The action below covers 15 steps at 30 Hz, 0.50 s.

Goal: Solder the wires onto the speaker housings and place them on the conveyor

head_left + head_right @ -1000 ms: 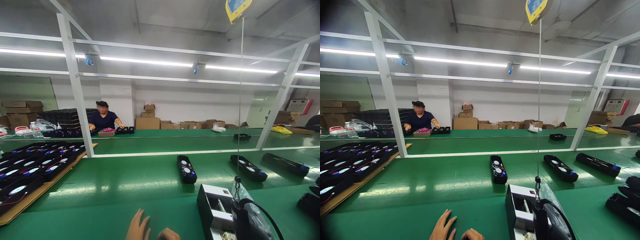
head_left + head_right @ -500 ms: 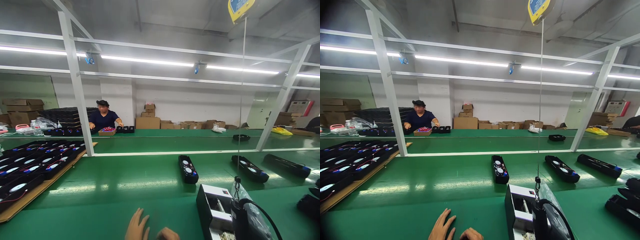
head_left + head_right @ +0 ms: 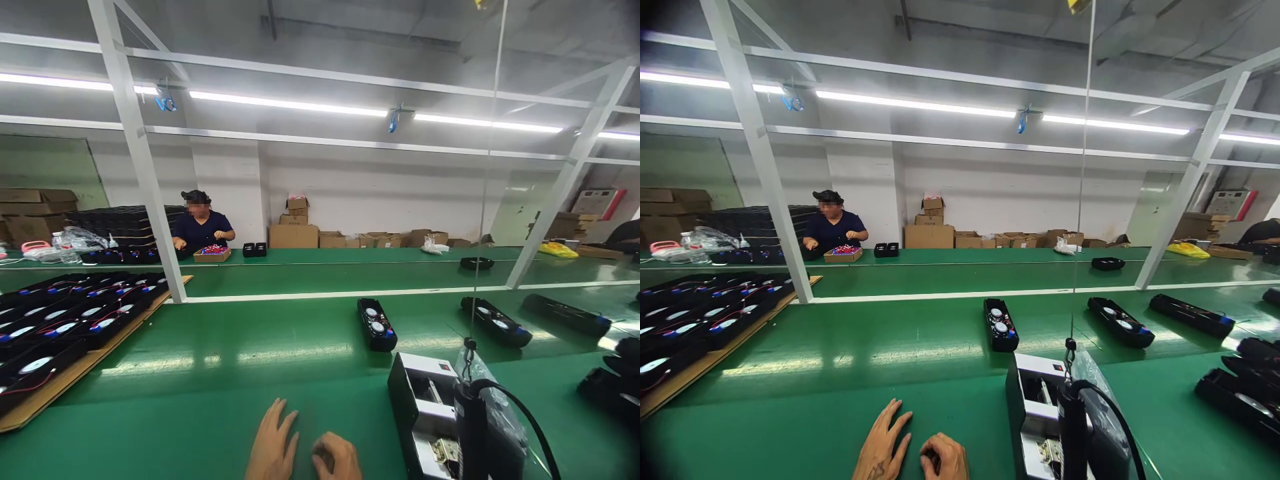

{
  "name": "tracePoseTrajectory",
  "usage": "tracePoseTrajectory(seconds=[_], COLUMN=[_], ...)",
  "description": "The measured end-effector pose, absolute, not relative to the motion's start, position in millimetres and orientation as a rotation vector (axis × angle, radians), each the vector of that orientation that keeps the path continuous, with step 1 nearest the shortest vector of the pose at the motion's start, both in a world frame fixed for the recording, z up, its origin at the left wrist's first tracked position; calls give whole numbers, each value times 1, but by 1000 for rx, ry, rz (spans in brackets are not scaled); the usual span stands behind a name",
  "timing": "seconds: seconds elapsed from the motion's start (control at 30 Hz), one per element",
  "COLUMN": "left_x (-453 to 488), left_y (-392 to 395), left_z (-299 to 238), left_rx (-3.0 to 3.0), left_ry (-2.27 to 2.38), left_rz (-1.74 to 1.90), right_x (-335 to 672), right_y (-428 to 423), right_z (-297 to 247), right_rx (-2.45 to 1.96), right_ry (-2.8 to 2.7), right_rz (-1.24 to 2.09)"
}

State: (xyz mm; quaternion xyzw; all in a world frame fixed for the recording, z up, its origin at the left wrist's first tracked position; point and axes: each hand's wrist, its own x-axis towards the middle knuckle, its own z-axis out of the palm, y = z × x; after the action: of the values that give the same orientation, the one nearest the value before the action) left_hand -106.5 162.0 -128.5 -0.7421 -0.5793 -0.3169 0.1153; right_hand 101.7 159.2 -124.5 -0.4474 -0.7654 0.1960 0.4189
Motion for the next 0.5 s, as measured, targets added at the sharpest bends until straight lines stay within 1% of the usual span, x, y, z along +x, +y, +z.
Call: tracePoseTrajectory(seconds=[0.1, 0.2, 0.3, 0.5], left_x=[-101, -98, -96, -94], left_y=[153, 147, 145, 143], left_z=[-116, -107, -105, -106], left_rx=[-2175, -2193, -2197, -2185], left_ry=[-1744, -1779, -1799, -1809], left_rz=[-953, -969, -970, -963], right_x=[105, 106, 107, 107], right_y=[146, 139, 136, 140], right_z=[-91, -71, -67, -78], right_rx=[-1169, -1221, -1235, -1222], right_ry=[-1957, -1945, -1941, -1942], right_rz=[596, 668, 710, 718])
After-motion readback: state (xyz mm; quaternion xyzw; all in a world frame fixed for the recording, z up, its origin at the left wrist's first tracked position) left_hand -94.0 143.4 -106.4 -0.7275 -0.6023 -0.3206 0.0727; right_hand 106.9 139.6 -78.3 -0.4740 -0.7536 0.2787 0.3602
